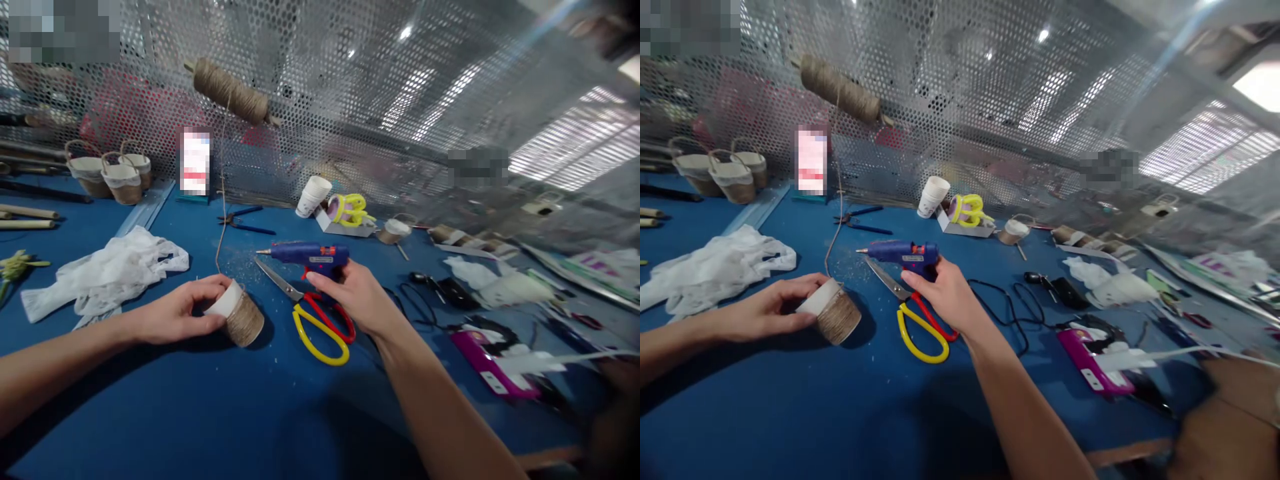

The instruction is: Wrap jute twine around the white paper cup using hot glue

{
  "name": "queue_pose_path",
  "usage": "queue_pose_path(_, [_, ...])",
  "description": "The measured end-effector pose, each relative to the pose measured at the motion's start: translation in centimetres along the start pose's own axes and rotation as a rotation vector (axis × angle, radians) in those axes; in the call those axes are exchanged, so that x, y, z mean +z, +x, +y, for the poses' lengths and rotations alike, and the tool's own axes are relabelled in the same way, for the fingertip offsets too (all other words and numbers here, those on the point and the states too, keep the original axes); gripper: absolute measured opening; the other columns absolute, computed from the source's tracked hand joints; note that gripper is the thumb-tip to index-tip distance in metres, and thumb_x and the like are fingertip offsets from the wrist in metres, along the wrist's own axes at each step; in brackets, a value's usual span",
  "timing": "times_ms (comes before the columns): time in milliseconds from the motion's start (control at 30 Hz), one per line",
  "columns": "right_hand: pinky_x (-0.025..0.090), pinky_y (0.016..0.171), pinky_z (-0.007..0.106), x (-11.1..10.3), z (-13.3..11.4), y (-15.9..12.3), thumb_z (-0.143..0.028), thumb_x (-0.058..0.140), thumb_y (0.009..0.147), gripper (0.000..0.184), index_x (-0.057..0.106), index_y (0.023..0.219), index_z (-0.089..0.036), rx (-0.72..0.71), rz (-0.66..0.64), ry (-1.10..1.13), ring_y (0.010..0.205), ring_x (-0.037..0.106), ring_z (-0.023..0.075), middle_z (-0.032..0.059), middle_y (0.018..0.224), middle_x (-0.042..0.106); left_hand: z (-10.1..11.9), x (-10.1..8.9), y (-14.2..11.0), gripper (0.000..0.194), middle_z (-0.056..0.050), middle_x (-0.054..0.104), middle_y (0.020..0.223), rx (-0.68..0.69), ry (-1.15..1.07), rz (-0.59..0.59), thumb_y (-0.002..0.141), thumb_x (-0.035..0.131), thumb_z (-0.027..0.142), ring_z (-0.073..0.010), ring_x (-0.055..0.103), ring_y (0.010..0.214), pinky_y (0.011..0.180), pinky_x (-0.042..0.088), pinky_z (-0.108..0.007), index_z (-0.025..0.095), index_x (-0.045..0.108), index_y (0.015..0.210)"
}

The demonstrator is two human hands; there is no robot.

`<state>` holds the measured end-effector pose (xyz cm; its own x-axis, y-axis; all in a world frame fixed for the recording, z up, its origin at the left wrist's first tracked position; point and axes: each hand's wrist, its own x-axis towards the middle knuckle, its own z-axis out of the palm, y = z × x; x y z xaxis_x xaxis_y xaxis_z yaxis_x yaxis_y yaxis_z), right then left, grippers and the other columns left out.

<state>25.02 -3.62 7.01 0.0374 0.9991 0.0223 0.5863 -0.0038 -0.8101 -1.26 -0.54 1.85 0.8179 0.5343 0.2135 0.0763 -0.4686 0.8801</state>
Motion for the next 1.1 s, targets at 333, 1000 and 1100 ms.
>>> queue_pose_path(333, [0.049, 0.073, 0.037, 1.2, 4.3, 7.0, -0.032, 0.049, 0.085, 0.029, 0.052, 0.109, -0.015, 0.253, 0.048, -0.111, 0.087, 0.057, 0.0169, 0.0073, 0.107, 0.056, 0.0, 0.1, 0.0, 0.016, -0.011, 0.051, 0.106, -0.018, 0.004, 0.008, 0.081, 0.049, 0.024, -0.0199, 0.051, 0.098, 0.086, 0.042, -0.033, 0.012, 0.056, 0.088])
queue_pose_path(1000, [0.043, 0.074, 0.031, 6.2, -1.8, 2.0, -0.05, 0.041, 0.083, 0.044, 0.068, 0.071, -0.017, 0.062, -0.425, 0.039, 0.079, 0.059, 0.0165, 0.0066, 0.081, 0.068, 1.3, 0.6, 0.0, 0.008, -0.01, 0.051, 0.101, 0.05, 0.079, 0.026, 0.078, 0.049, 0.015, -0.0187, 0.051, 0.092, 0.084, 0.042, -0.032, 0.012, 0.055, 0.081])
queue_pose_path(1100, [0.044, 0.077, 0.03, 7.5, -1.7, 1.4, -0.052, 0.034, 0.085, 0.049, 0.068, 0.08, -0.017, 0.09, -0.542, 0.256, 0.084, 0.059, 0.0152, 0.0063, 0.087, 0.068, 2.3, 1.0, 0.0, 0.007, -0.011, 0.052, 0.098, 0.104, 0.136, 0.002, 0.075, 0.049, 0.012, -0.0188, 0.05, 0.091, 0.083, 0.043, -0.032, 0.012, 0.055, 0.078])
